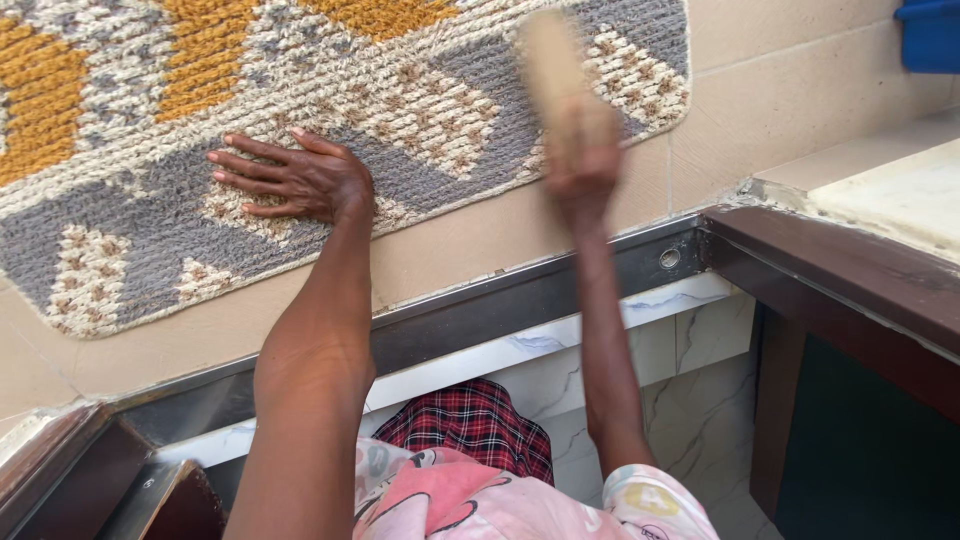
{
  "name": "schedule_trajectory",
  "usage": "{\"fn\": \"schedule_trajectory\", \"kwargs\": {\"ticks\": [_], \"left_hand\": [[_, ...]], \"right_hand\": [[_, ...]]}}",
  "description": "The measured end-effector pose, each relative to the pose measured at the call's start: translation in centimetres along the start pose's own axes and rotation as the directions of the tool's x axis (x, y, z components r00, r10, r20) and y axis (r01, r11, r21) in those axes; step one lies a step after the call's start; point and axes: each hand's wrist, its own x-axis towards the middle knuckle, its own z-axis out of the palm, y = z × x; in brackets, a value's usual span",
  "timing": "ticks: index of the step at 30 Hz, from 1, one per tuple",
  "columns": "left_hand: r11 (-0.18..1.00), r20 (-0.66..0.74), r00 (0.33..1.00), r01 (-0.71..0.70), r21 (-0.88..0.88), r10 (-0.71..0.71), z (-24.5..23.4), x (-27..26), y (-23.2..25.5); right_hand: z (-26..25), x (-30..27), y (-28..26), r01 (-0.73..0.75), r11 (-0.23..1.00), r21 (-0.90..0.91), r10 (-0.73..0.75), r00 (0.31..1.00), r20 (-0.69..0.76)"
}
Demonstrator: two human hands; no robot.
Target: The person cleans a rug by brushing its surface with a wooden brush.
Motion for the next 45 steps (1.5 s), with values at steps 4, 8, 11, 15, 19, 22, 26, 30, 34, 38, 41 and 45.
{"fn": "schedule_trajectory", "kwargs": {"ticks": [4,8,11,15,19,22,26,30,34,38,41,45], "left_hand": [[0.989,0.54,0.829,0.122,0.079,-0.145,-0.7,0.3,0.1],[0.992,0.416,0.901,0.118,0.038,-0.123,-1.0,0.7,0.7],[0.997,0.273,0.959,0.072,0.038,-0.08,-0.8,0.1,0.2],[0.988,0.499,0.853,0.133,0.075,-0.153,-1.4,0.3,0.6],[0.988,0.519,0.841,0.117,0.099,-0.152,-1.4,0.7,0.9],[0.988,0.473,0.87,0.093,0.127,-0.143,-0.7,0.4,0.2],[0.989,0.433,0.891,0.098,0.107,-0.135,-0.9,0.3,0.7],[0.988,0.485,0.862,0.109,0.107,-0.148,-1.8,0.5,0.6],[0.987,0.515,0.843,0.11,0.119,-0.156,-1.1,0.6,0.3],[0.998,0.226,0.972,0.047,0.047,-0.057,0.9,-0.5,0.1],[0.998,0.188,0.981,0.051,0.041,-0.058,1.7,-0.5,-0.4],[0.999,0.059,0.998,0.025,-0.023,-0.023,0.9,-0.6,-0.2]], "right_hand": [[-2.7,2.8,10.0,-0.69,0.722,-0.052,0.685,0.723,-0.086],[-2.1,3.3,2.6,-0.526,0.785,0.327,0.572,0.819,-0.056],[-0.7,0.9,-10.7,0.012,0.966,0.26,0.002,0.999,-0.054],[-1.2,-1.2,-15.3,-0.028,0.912,0.41,-0.025,0.992,0.124],[-3.1,-1.5,0.1,-0.011,0.999,0.031,0.01,1.0,0.026],[-3.7,2.1,8.0,-0.521,0.84,-0.152,0.533,0.845,0.045],[-1.4,4.2,2.9,-0.502,0.864,-0.019,0.494,0.856,-0.153],[-0.8,0.4,-14.0,-0.103,0.927,0.36,0.103,0.994,0.022],[-2.4,-3.7,-17.4,-0.077,0.925,0.371,0.018,0.987,0.16],[-3.2,-3.5,-2.5,-0.058,0.996,0.074,0.059,0.998,-0.008],[-3.6,1.7,5.3,-0.685,0.727,0.037,0.685,0.728,0.027],[-2.8,5.9,1.5,-0.775,0.503,0.381,0.848,0.528,-0.045]]}}
